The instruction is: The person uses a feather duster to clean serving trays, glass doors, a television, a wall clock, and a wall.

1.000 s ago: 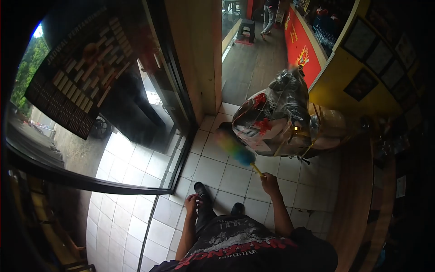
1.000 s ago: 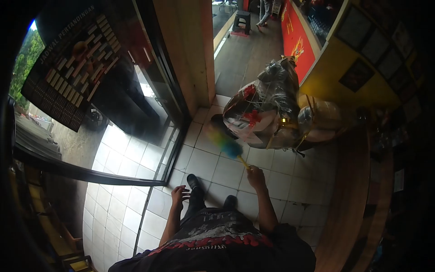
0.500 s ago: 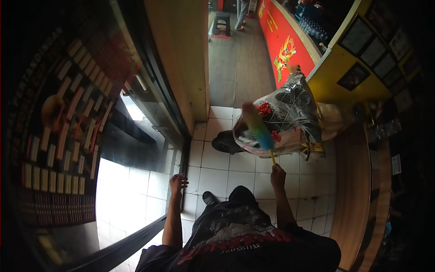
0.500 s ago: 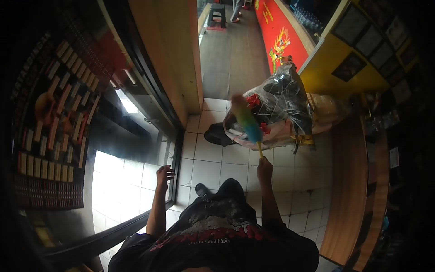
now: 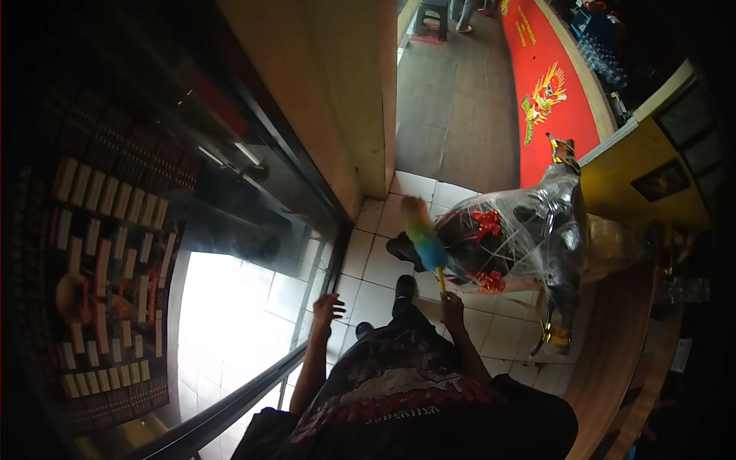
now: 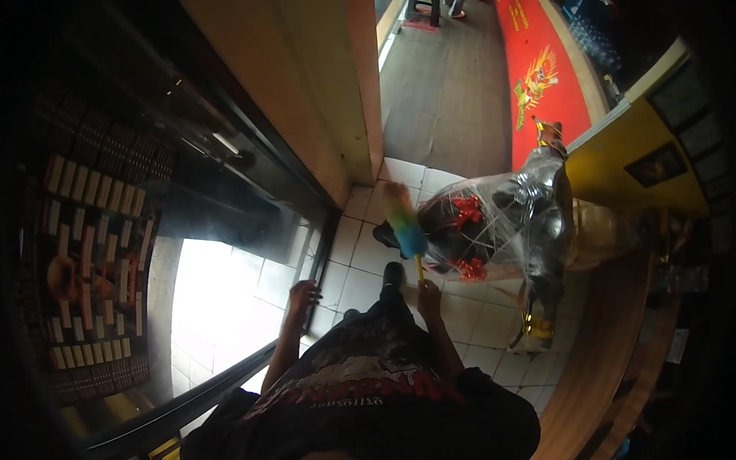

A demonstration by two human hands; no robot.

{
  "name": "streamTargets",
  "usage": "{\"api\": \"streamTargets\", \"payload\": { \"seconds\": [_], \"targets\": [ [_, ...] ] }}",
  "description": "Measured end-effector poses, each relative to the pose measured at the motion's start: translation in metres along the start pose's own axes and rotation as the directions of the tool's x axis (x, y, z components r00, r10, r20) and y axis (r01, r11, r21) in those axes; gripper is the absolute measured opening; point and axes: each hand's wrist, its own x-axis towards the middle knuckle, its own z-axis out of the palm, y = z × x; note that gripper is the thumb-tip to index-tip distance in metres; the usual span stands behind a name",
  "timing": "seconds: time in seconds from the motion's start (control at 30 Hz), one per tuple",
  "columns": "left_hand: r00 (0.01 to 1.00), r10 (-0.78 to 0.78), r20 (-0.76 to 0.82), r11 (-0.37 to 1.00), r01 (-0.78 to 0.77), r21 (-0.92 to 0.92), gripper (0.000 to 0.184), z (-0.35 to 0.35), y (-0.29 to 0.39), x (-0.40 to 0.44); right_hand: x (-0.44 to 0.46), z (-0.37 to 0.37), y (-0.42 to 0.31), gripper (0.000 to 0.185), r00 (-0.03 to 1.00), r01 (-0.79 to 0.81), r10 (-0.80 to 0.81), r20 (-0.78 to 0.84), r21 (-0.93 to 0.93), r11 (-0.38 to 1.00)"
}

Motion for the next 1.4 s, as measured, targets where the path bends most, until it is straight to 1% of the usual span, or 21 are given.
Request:
{"api": "streamTargets", "payload": {
  "seconds": [0.07,0.1,0.17,0.23,0.27,0.33,0.4,0.53,0.6,0.67,0.73,0.8,0.87,0.93,0.97,1.03,1.1,1.13,1.2,1.23,1.4],
  "targets": [
    [1.000,-0.020,0.005,1.000,0.020,-0.008,0.025,0.017,-0.001,-0.002,0.050,-0.011,-0.087,0.025,0.896,-0.426,0.331,0.296,0.357,0.831],
    [1.000,0.016,0.019,1.000,-0.016,0.001,0.024,0.025,-0.001,-0.004,0.075,-0.008,-0.126,0.021,0.875,-0.482,0.378,0.303,0.476,0.735],
    [0.999,0.045,0.016,0.999,-0.045,0.012,0.024,0.034,0.004,-0.002,0.139,0.026,-0.143,0.019,0.957,-0.276,0.153,0.248,0.601,0.750],
    [1.000,-0.009,-0.017,0.996,0.010,0.094,0.030,0.039,-0.001,-0.006,0.178,0.034,-0.200,0.020,0.951,-0.287,0.117,0.285,0.682,0.672],
    [0.998,-0.015,-0.054,0.996,0.020,0.082,0.030,0.039,-0.003,-0.010,0.186,0.031,-0.236,0.022,0.937,-0.321,0.148,0.317,0.614,0.721],
    [0.995,0.011,-0.096,0.994,0.000,0.110,0.026,0.036,0.001,-0.015,0.202,0.045,-0.262,0.023,0.928,-0.342,0.124,0.351,0.671,0.658],
    [0.985,-0.015,-0.172,0.996,0.030,0.085,0.025,0.038,0.001,-0.024,0.207,0.065,-0.256,0.019,0.867,-0.455,0.078,0.492,0.719,0.526],
    [0.960,-0.092,-0.265,0.996,0.094,-0.003,0.023,0.035,-0.005,-0.033,0.192,0.101,-0.230,0.024,0.781,-0.577,0.091,0.618,0.660,0.481],
    [0.958,-0.152,-0.242,0.988,0.156,-0.003,0.021,0.033,-0.008,-0.035,0.164,0.115,-0.226,0.014,0.655,-0.755,0.274,0.704,0.608,0.244],
    [0.949,-0.151,-0.277,0.988,0.154,-0.010,0.018,0.033,-0.009,-0.037,0.130,0.123,-0.224,0.012,0.483,-0.851,0.237,0.843,0.516,-0.103],
    [0.949,-0.131,-0.287,0.991,0.130,-0.022,0.018,0.031,-0.015,-0.037,0.091,0.125,-0.236,0.013,0.312,-0.920,0.219,0.925,0.351,-0.173],
    [0.942,-0.118,-0.314,0.992,0.124,0.001,0.018,0.032,-0.015,-0.041,0.045,0.126,-0.236,0.012,0.274,-0.962,0.012,0.962,0.274,0.019],
    [0.928,-0.108,-0.355,0.993,0.115,-0.003,0.019,0.031,-0.018,-0.045,0.014,0.103,-0.266,0.013,0.045,-0.997,-0.020,0.999,0.046,0.054],
    [0.895,-0.062,-0.443,0.990,0.113,0.088,0.020,0.036,-0.014,-0.055,-0.011,0.079,-0.291,0.015,-0.023,-0.993,0.003,1.000,-0.023,0.118],
    [0.900,-0.066,-0.430,0.987,0.121,0.102,0.021,0.032,-0.023,-0.059,-0.019,0.082,-0.277,0.015,-0.077,-0.984,-0.165,0.983,-0.049,0.172],
    [0.907,-0.039,-0.420,0.979,0.119,0.167,0.022,0.024,-0.046,-0.064,-0.024,0.089,-0.273,0.016,-0.079,-0.972,-0.074,0.994,-0.060,0.228],
    [0.904,-0.084,-0.418,0.987,0.132,0.087,0.022,0.024,-0.057,-0.069,-0.030,0.092,-0.279,0.016,-0.072,-0.955,0.021,0.997,-0.075,0.288],
    [0.906,-0.129,-0.403,0.989,0.149,0.018,0.023,0.022,-0.061,-0.071,-0.033,0.087,-0.296,0.017,-0.031,-0.960,-0.020,0.999,-0.024,0.278],
    [0.922,-0.070,-0.380,0.982,0.131,0.137,0.027,0.014,-0.067,-0.080,-0.047,0.079,-0.330,0.020,0.054,-0.966,-0.103,0.993,0.078,0.245],
    [0.926,-0.038,-0.377,0.981,0.106,0.161,0.027,0.009,-0.072,-0.084,-0.057,0.077,-0.342,0.020,0.018,-0.945,-0.331,0.944,0.124,0.304],
    [0.945,0.064,-0.322,0.981,-0.001,0.192,0.026,-0.032,-0.097,-0.107,-0.139,0.120,-0.386,0.022,-0.027,-0.741,-0.454,0.891,0.287,0.607]
  ]
}}
